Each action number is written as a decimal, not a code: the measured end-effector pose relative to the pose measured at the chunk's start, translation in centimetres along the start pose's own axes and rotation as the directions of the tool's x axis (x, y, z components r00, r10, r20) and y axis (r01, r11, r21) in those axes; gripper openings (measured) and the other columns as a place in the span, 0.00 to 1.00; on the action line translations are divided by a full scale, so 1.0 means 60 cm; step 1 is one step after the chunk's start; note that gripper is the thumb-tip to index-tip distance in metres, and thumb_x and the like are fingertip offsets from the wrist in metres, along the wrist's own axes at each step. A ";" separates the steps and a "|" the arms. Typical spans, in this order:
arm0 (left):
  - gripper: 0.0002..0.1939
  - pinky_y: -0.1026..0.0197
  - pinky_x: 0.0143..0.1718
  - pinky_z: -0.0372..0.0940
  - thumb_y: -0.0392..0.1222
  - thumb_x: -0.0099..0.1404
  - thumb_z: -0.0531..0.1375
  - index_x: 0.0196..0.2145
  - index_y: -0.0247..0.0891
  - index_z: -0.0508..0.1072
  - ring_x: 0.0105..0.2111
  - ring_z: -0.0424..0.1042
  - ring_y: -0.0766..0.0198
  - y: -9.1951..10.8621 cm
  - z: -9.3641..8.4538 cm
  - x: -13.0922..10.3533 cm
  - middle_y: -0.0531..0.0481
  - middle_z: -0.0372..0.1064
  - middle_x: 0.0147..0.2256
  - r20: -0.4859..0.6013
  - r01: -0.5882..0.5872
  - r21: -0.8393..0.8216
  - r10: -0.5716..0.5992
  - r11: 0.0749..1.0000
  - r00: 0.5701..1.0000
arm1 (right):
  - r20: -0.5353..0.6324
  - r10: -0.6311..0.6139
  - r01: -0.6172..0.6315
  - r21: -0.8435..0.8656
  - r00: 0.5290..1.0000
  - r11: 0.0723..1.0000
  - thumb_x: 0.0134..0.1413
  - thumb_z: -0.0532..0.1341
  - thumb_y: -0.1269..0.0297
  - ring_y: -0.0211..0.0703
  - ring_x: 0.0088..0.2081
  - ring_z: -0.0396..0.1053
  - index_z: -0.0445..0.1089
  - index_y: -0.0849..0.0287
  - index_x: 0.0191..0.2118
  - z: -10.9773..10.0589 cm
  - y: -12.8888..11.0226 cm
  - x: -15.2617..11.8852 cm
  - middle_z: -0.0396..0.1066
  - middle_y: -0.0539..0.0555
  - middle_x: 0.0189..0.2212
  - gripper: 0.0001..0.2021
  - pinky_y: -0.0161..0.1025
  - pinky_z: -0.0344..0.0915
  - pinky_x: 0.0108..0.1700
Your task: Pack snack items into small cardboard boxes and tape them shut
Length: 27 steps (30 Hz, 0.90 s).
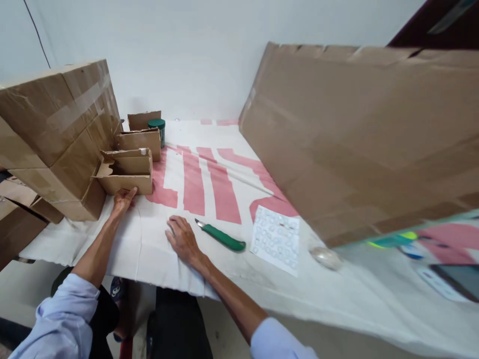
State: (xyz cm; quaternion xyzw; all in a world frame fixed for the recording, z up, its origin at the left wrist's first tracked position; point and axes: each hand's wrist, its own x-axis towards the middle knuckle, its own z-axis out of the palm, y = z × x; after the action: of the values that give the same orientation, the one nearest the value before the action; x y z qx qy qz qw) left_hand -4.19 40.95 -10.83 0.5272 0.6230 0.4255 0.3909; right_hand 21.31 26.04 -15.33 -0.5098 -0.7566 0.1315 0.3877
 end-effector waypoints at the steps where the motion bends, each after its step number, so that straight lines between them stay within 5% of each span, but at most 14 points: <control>1: 0.24 0.62 0.21 0.62 0.67 0.63 0.67 0.29 0.41 0.72 0.19 0.68 0.62 0.003 0.003 0.013 0.52 0.66 0.18 -0.031 0.010 0.023 -0.010 1.000 0.999 | 0.005 -0.013 0.013 -0.049 1.000 0.999 0.68 0.59 0.65 0.57 0.56 0.73 0.76 0.57 0.52 0.005 -0.001 -0.010 0.76 0.64 0.54 0.12 0.55 0.71 0.59; 8: 0.22 0.59 0.24 0.65 0.63 0.63 0.69 0.32 0.39 0.76 0.23 0.73 0.57 0.032 0.026 0.100 0.50 0.69 0.21 -0.082 0.048 0.085 -0.041 0.995 0.996 | -0.014 -0.035 0.033 -0.161 0.999 0.986 0.69 0.57 0.66 0.58 0.54 0.71 0.77 0.55 0.51 0.013 -0.005 -0.006 0.76 0.63 0.51 0.12 0.54 0.69 0.56; 14: 0.17 0.60 0.30 0.71 0.55 0.71 0.67 0.39 0.36 0.77 0.28 0.74 0.63 0.056 0.023 0.136 0.49 0.74 0.31 0.009 0.075 0.091 -0.076 0.993 0.997 | -0.022 -0.042 0.037 -0.189 0.999 0.981 0.69 0.58 0.67 0.57 0.52 0.71 0.77 0.56 0.49 0.015 -0.003 -0.010 0.76 0.62 0.51 0.11 0.52 0.67 0.53; 19: 0.16 0.57 0.39 0.76 0.49 0.74 0.66 0.52 0.35 0.76 0.37 0.77 0.62 0.062 0.012 0.082 0.47 0.76 0.44 0.132 0.010 0.091 -0.022 0.996 0.991 | -0.008 -0.053 0.050 -0.187 0.999 0.981 0.69 0.57 0.67 0.56 0.52 0.71 0.77 0.57 0.47 0.014 -0.004 -0.007 0.76 0.62 0.50 0.11 0.51 0.66 0.53; 23: 0.22 0.62 0.29 0.68 0.45 0.57 0.76 0.46 0.35 0.78 0.26 0.73 0.65 0.058 0.002 0.003 0.50 0.76 0.36 0.226 -0.097 0.069 0.079 0.993 0.971 | -0.017 -0.054 0.049 -0.195 0.998 0.979 0.69 0.57 0.66 0.55 0.51 0.70 0.76 0.57 0.46 0.015 -0.007 -0.003 0.76 0.61 0.49 0.10 0.50 0.66 0.53; 27: 0.19 0.61 0.31 0.68 0.46 0.52 0.76 0.40 0.36 0.81 0.28 0.74 0.63 0.045 -0.032 -0.101 0.46 0.80 0.37 0.305 -0.181 0.069 0.152 0.981 0.940 | -0.012 -0.070 0.067 -0.187 0.997 0.980 0.68 0.56 0.67 0.54 0.50 0.70 0.76 0.56 0.45 0.019 -0.005 -0.003 0.76 0.61 0.48 0.11 0.49 0.66 0.52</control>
State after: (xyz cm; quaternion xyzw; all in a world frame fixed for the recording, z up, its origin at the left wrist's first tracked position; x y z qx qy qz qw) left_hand -4.29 34.93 -7.42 0.6543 0.5297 0.3423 0.4173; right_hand 20.33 26.00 -16.00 -0.5188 -0.7791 0.0417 0.3495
